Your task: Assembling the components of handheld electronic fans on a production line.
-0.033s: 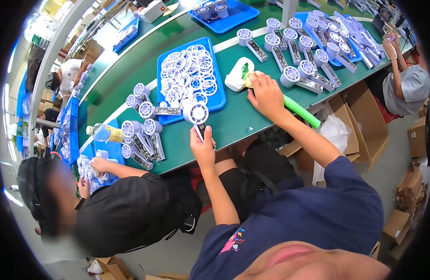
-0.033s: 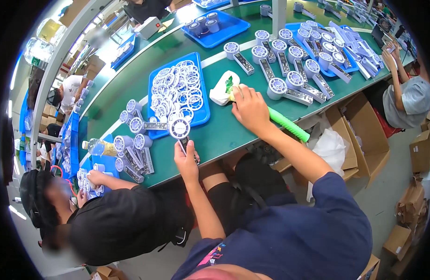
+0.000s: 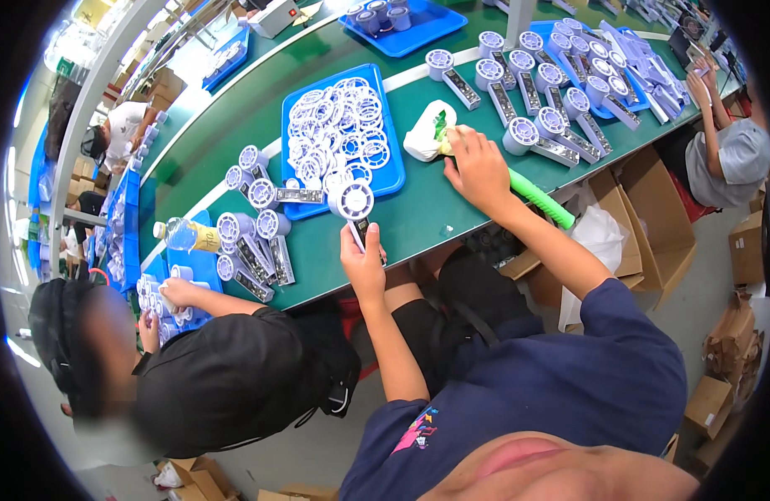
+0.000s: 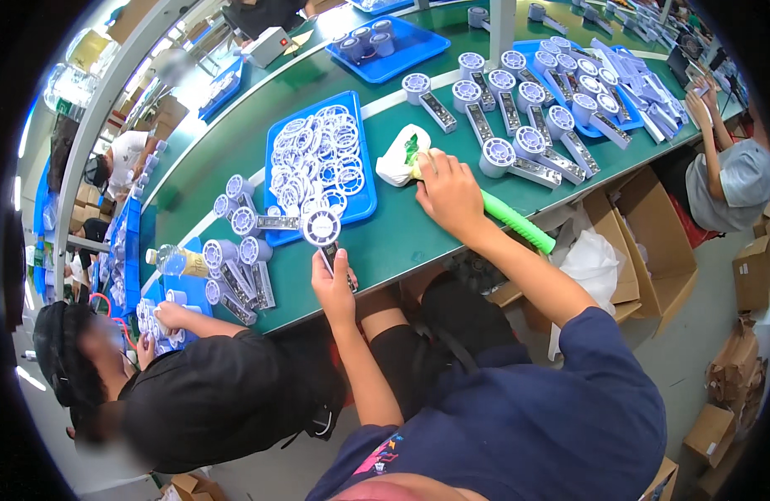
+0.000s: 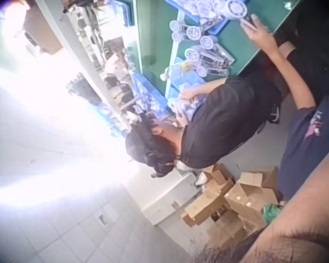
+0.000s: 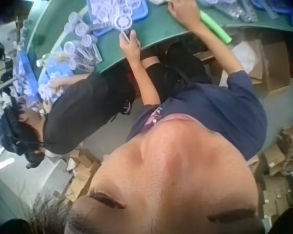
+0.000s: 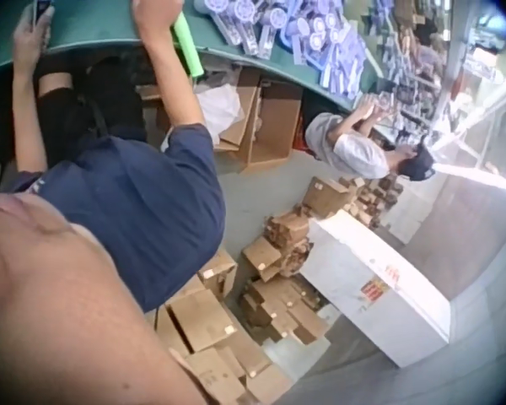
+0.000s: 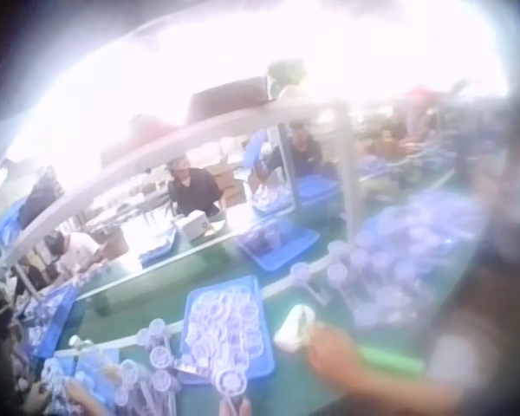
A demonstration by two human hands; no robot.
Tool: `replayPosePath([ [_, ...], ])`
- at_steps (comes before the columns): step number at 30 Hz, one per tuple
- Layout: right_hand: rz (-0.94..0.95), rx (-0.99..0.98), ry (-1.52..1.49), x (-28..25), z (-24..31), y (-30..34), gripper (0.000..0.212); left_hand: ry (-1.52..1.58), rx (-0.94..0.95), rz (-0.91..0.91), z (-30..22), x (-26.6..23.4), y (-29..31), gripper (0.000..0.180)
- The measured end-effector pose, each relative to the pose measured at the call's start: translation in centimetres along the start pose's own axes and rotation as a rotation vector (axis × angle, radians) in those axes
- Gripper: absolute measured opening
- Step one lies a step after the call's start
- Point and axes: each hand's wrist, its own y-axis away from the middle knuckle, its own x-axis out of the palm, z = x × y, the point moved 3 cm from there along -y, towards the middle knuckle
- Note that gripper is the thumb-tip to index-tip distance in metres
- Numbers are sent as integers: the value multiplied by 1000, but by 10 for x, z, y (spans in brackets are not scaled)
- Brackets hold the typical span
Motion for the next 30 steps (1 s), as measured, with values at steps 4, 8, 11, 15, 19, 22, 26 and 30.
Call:
replayPosePath([
  [4, 6, 0, -6, 1, 1, 0, 51, 21, 11, 0, -4, 0, 1, 24],
  [8, 8, -6, -6, 2, 1, -2, 53, 3, 4, 2, -3, 0, 0, 24],
  [11, 6, -4, -4, 3, 1, -2, 53, -2, 3, 5, -1, 0, -1, 24],
  [15, 6, -8, -3, 2, 1, -1, 53, -24, 3, 6, -1, 1, 0, 25],
  [19, 16, 4, -8, 1, 0, -1, 53, -39, 9, -6, -1, 2, 1, 25],
  [22, 12, 6, -19, 1, 1, -1, 53, -34, 2, -5, 2, 1, 1, 26],
  [26, 10, 5, -23, -1, 2, 0, 52, -36, -13, 2, 2, 0, 2, 26],
  [30, 22, 19, -30, -1, 0, 0, 53, -31, 1, -2, 1, 3, 2, 26],
])
